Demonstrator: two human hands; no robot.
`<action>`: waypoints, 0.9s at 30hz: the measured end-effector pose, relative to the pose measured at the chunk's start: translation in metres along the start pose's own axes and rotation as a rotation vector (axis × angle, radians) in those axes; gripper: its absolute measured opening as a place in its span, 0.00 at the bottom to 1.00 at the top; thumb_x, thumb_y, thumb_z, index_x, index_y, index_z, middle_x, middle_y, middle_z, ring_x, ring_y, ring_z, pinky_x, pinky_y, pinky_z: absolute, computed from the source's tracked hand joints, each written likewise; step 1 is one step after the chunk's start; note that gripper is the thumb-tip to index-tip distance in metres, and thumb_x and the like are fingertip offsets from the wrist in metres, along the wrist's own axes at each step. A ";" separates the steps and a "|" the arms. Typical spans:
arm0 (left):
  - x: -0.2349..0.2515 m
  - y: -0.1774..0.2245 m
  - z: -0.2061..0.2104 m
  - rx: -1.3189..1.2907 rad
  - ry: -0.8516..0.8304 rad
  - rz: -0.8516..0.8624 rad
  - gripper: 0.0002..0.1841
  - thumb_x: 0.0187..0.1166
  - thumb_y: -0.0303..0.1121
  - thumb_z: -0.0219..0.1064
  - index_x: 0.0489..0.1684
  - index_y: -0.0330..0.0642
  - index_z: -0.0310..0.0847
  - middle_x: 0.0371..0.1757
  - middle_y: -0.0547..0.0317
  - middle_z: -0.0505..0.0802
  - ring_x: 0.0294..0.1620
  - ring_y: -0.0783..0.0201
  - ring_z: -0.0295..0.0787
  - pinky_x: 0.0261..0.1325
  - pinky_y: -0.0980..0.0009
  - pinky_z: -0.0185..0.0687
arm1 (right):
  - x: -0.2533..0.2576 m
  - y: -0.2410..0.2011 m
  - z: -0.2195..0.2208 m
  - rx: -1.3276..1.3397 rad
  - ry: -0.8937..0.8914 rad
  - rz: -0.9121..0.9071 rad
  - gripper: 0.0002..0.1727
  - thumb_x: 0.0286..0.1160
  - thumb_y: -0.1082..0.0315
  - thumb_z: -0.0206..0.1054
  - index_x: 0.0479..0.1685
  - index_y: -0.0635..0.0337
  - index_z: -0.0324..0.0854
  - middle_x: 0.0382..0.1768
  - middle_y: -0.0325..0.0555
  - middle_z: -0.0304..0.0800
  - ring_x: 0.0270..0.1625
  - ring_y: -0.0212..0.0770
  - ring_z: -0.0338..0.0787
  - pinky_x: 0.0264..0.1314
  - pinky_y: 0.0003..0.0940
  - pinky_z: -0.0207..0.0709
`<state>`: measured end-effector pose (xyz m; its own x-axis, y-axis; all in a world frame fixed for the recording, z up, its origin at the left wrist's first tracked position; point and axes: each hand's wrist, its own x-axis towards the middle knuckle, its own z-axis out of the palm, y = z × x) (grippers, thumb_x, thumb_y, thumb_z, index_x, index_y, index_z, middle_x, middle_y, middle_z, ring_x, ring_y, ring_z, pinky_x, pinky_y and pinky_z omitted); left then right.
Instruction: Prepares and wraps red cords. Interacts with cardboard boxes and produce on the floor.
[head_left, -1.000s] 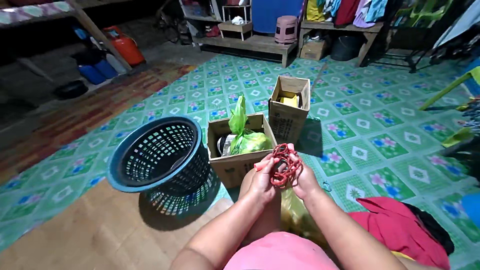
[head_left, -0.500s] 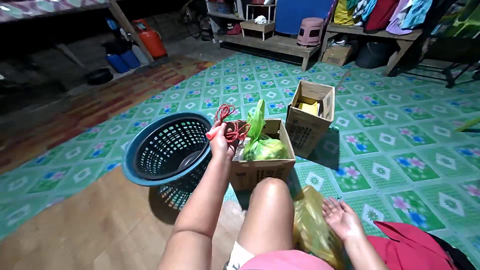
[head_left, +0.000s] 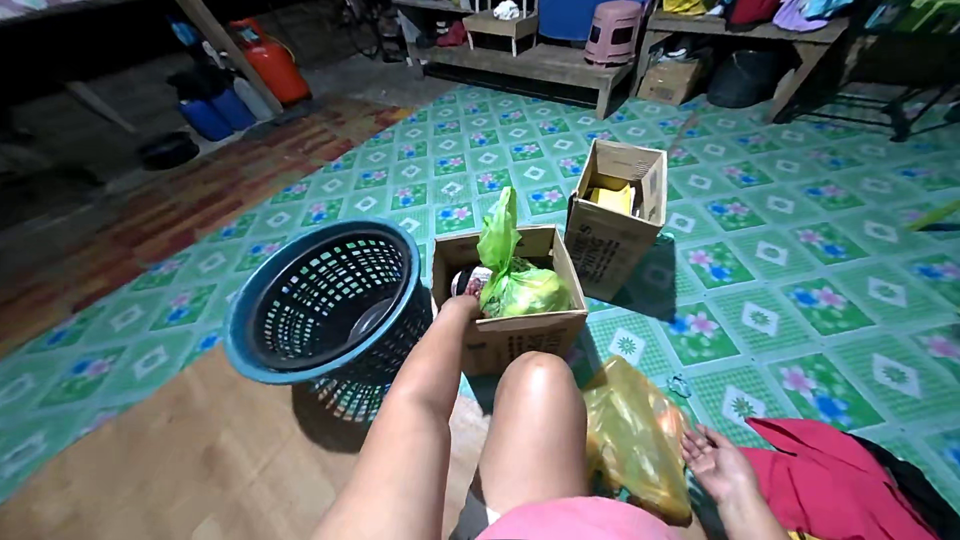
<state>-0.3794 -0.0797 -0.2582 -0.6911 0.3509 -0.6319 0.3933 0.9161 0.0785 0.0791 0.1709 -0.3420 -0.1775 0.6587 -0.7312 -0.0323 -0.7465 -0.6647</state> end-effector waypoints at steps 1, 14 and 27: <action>-0.004 0.006 0.001 0.035 -0.033 -0.019 0.24 0.80 0.46 0.65 0.61 0.34 0.86 0.67 0.36 0.88 0.72 0.37 0.82 0.72 0.31 0.71 | 0.002 0.002 -0.004 -0.027 0.021 0.017 0.13 0.87 0.62 0.55 0.61 0.58 0.73 0.41 0.46 0.84 0.32 0.39 0.84 0.36 0.35 0.82; -0.042 0.051 -0.042 -0.085 0.972 0.595 0.43 0.72 0.63 0.68 0.86 0.49 0.69 0.94 0.37 0.54 0.94 0.32 0.43 0.91 0.36 0.42 | 0.028 0.020 -0.048 -1.464 -0.199 0.018 0.26 0.85 0.62 0.62 0.78 0.67 0.75 0.76 0.67 0.78 0.80 0.65 0.77 0.83 0.66 0.65; -0.061 0.090 -0.008 -0.531 0.151 0.297 0.30 0.96 0.44 0.40 0.84 0.25 0.62 0.79 0.34 0.78 0.76 0.55 0.80 0.79 0.60 0.72 | 0.027 0.057 -0.080 -1.534 -0.512 -0.044 0.23 0.79 0.66 0.68 0.71 0.65 0.80 0.69 0.70 0.83 0.73 0.72 0.81 0.72 0.77 0.69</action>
<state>-0.3070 -0.0171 -0.2067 -0.6914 0.5938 -0.4115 0.2539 0.7330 0.6310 0.1509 0.1532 -0.4120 -0.5057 0.3424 -0.7918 0.8601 0.2705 -0.4324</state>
